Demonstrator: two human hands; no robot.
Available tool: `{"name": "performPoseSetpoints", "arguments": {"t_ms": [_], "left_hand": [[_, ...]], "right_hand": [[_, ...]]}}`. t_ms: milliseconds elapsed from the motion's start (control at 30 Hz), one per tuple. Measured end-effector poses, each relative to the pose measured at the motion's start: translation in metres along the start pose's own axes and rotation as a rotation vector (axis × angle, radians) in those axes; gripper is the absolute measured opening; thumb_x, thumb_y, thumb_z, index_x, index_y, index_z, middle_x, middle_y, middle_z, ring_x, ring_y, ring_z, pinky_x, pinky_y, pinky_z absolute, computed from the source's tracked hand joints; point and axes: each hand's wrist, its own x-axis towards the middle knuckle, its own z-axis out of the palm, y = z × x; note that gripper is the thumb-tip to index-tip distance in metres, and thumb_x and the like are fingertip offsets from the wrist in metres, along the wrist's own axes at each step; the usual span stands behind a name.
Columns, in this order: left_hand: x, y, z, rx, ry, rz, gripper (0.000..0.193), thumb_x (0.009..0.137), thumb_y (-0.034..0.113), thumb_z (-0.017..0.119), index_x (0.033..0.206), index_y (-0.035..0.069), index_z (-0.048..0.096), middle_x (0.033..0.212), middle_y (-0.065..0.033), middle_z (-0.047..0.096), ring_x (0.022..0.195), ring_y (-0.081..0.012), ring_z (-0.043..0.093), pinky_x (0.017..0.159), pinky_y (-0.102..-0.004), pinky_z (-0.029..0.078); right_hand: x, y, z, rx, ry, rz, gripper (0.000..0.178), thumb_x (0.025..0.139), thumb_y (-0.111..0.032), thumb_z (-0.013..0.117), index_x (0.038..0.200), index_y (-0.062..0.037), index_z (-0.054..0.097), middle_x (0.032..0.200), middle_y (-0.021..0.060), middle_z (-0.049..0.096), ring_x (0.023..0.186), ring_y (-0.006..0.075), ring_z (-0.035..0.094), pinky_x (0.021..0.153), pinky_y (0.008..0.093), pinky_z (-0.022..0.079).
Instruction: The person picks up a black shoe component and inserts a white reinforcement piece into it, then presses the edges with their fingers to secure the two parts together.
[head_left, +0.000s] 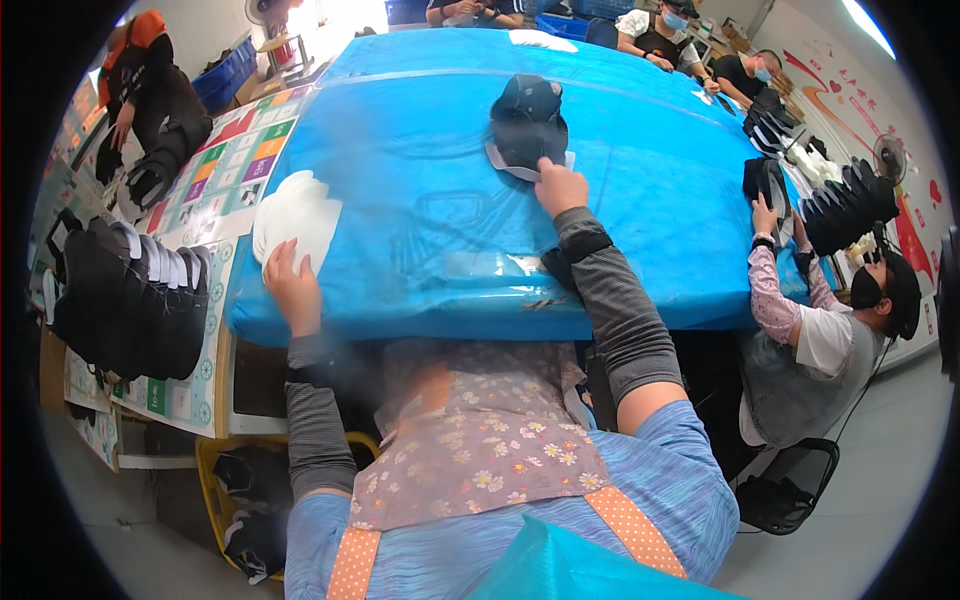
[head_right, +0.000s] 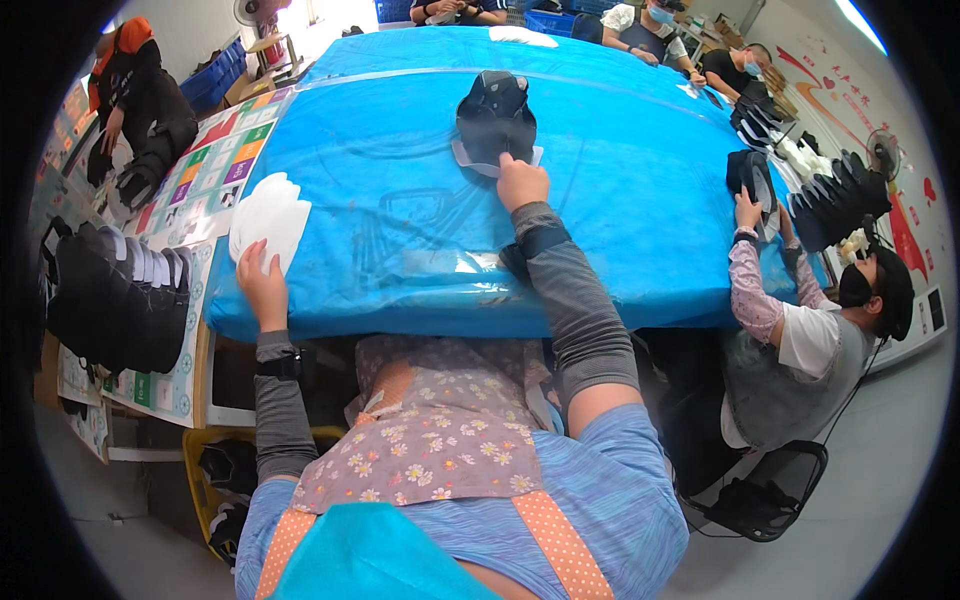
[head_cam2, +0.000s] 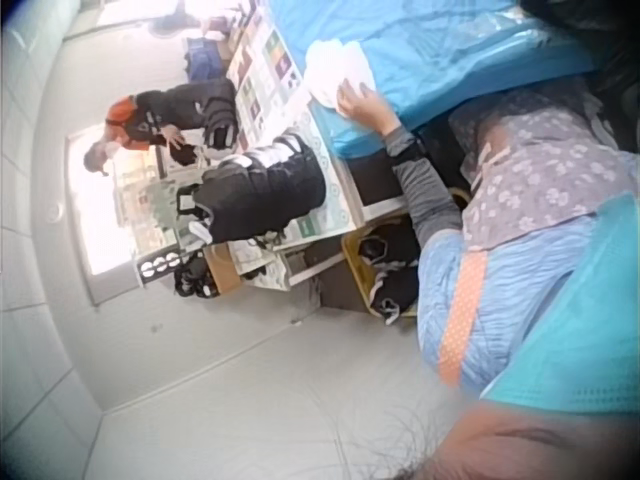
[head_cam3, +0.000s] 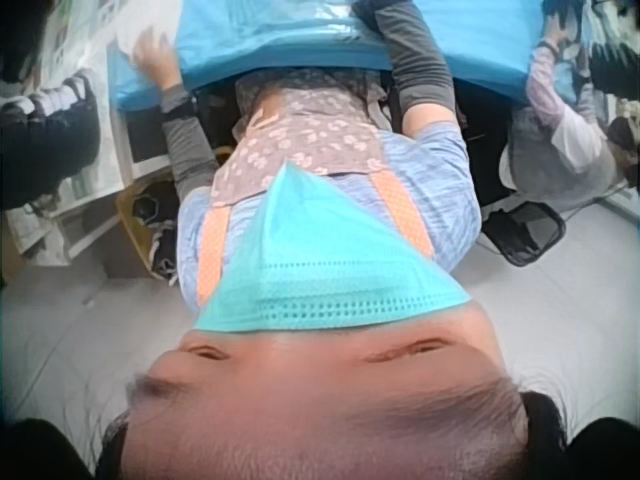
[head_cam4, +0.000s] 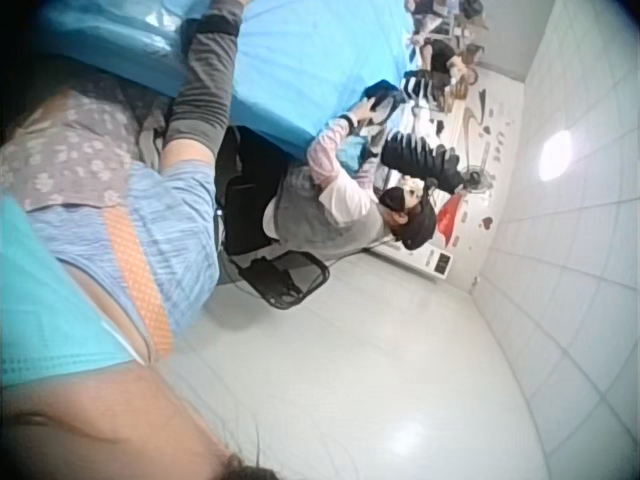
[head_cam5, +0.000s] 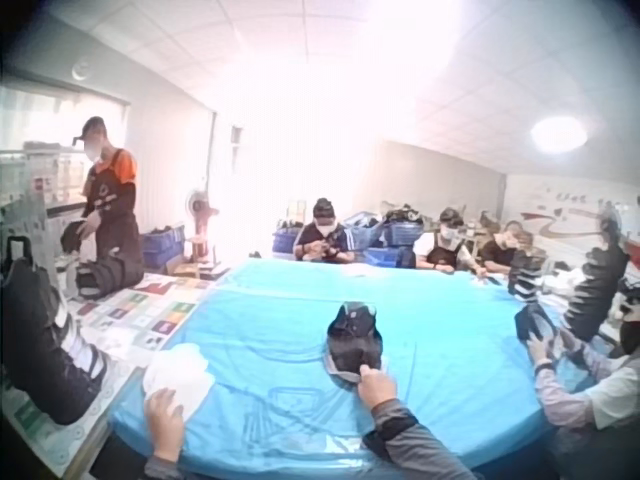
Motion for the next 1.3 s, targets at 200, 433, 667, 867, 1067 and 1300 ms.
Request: {"name": "performPoseSetpoints", "arguments": {"t_ms": [200, 433, 667, 867, 1067, 1300], "left_hand": [[-0.004, 0.015, -0.011, -0.145, 0.148, -0.109, 0.035, 0.091, 0.008, 0.067, 0.126, 0.008, 0.065, 0.131, -0.0177, 0.061, 0.12, -0.0368, 0.057, 0.101, -0.0433, 0.046], [-0.006, 0.008, -0.01, -0.186, 0.058, -0.154, 0.028, 0.098, 0.017, 0.062, 0.123, 0.004, 0.066, 0.115, -0.0226, 0.07, 0.107, -0.0395, 0.066, 0.091, -0.0415, 0.052], [-0.004, 0.012, -0.007, -0.163, 0.075, -0.155, 0.028, 0.097, 0.019, 0.063, 0.12, 0.004, 0.068, 0.114, -0.0208, 0.071, 0.106, -0.0381, 0.067, 0.09, -0.0403, 0.052], [-0.009, 0.015, -0.014, -0.174, 0.068, -0.162, 0.028, 0.097, 0.017, 0.063, 0.12, 0.003, 0.068, 0.114, -0.0203, 0.071, 0.107, -0.0374, 0.067, 0.092, -0.0401, 0.052], [-0.006, 0.013, -0.009, -0.166, 0.077, -0.091, 0.028, 0.096, 0.016, 0.063, 0.12, 0.001, 0.067, 0.115, -0.0205, 0.071, 0.108, -0.0377, 0.067, 0.092, -0.0407, 0.052], [0.004, 0.019, -0.002, -0.181, 0.03, -0.108, 0.034, 0.098, 0.016, 0.059, 0.126, -0.004, 0.062, 0.119, -0.025, 0.068, 0.112, -0.0394, 0.064, 0.098, -0.043, 0.049]], "right_hand": [[0.004, 0.002, -0.016, 0.099, 0.419, -0.262, 0.014, 0.088, -0.018, 0.064, 0.099, -0.0112, 0.059, 0.085, 0.0129, 0.071, 0.076, 0.0359, 0.07, 0.063, 0.0499, 0.052], [-0.005, -0.013, -0.112, 0.616, 0.535, 0.05, 0.016, 0.095, -0.017, 0.06, 0.09, -0.0032, 0.053, 0.072, 0.0165, 0.064, 0.067, 0.0345, 0.068, 0.057, 0.049, 0.05], [-0.043, 0.01, -0.106, 1.665, -0.041, 0.445, 0.015, 0.097, -0.016, 0.064, 0.095, -0.0048, 0.054, 0.089, 0.009, 0.067, 0.073, 0.017, 0.068, 0.061, 0.0332, 0.059], [-0.122, 0.001, -0.051, 1.801, -0.108, 0.622, 0.014, 0.099, -0.016, 0.063, 0.098, -0.0033, 0.056, 0.088, 0.0076, 0.065, 0.075, 0.0148, 0.065, 0.064, 0.0307, 0.054], [-0.139, 0.002, -0.031, 1.558, -0.04, 0.634, 0.021, 0.096, -0.017, 0.065, 0.107, -0.0016, 0.056, 0.096, 0.0099, 0.067, 0.083, 0.0104, 0.06, 0.072, 0.0266, 0.049], [-0.134, -0.002, 0.003, 1.226, 0.304, 0.344, 0.032, 0.093, -0.015, 0.063, 0.119, 0.0006, 0.054, 0.109, 0.0192, 0.067, 0.107, 0.0311, 0.066, 0.093, 0.0404, 0.05]]}}
